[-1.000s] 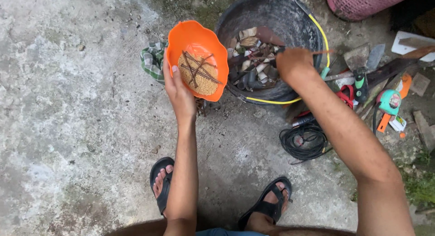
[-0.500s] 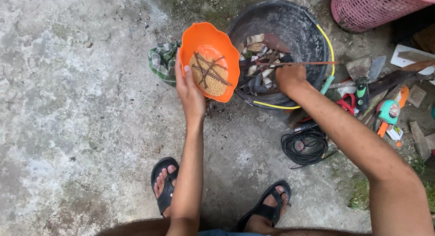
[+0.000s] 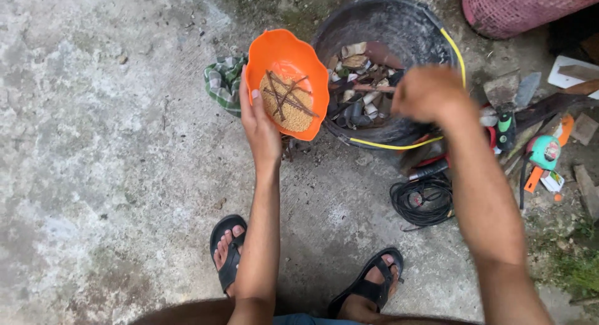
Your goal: Sorting various hardware items like nails, screws, and washers from a small container into a larger bucket.
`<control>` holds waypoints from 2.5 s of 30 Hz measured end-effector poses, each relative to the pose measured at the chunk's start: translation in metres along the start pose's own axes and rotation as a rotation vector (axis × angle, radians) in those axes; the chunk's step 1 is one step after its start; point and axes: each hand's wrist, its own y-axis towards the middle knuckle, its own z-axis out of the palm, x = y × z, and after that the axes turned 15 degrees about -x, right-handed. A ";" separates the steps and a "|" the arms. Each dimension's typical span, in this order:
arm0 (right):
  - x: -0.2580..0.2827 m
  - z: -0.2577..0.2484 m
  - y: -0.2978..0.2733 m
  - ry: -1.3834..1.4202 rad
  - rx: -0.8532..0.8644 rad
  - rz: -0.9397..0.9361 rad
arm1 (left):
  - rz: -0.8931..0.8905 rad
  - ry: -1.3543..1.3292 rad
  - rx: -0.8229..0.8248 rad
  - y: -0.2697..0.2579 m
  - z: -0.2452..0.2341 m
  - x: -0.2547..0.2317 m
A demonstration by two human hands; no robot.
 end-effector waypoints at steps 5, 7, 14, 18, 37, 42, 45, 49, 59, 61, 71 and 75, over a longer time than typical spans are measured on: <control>0.026 -0.047 -0.032 0.544 -0.528 -0.229 | 0.014 0.005 0.018 -0.007 0.006 -0.002; 0.043 -0.048 -0.034 0.747 -0.634 -0.395 | 0.007 -0.006 0.028 -0.008 0.006 -0.005; 0.060 -0.035 -0.033 0.645 -0.793 -0.551 | -0.022 -0.014 0.049 -0.012 0.006 -0.012; 0.034 -0.048 -0.028 0.466 -0.502 -0.272 | -0.035 -0.104 0.047 -0.013 0.003 -0.009; -0.015 0.137 0.039 -0.142 0.154 -0.171 | -0.044 -0.043 0.040 -0.011 0.007 -0.012; -0.027 0.121 0.046 -0.149 0.239 -0.143 | -0.070 -0.050 0.030 -0.008 0.010 -0.011; -0.030 0.100 0.044 -0.076 0.098 -0.126 | -0.061 -0.053 0.032 -0.009 0.012 -0.007; -0.028 0.127 0.046 -0.071 0.077 -0.168 | -0.056 -0.002 0.025 -0.007 0.015 -0.006; -0.019 0.168 0.059 -0.157 0.090 -0.207 | -0.075 -0.074 0.040 -0.007 0.013 -0.007; -0.017 0.163 0.058 -0.165 0.065 -0.233 | -0.070 -0.085 0.041 -0.007 0.015 -0.006; 0.011 -0.033 -0.018 -0.048 0.096 -0.173 | -0.032 0.031 0.008 -0.012 0.010 -0.001; 0.019 -0.081 -0.034 0.134 -0.345 -0.404 | -0.046 -0.023 0.056 -0.017 0.013 -0.005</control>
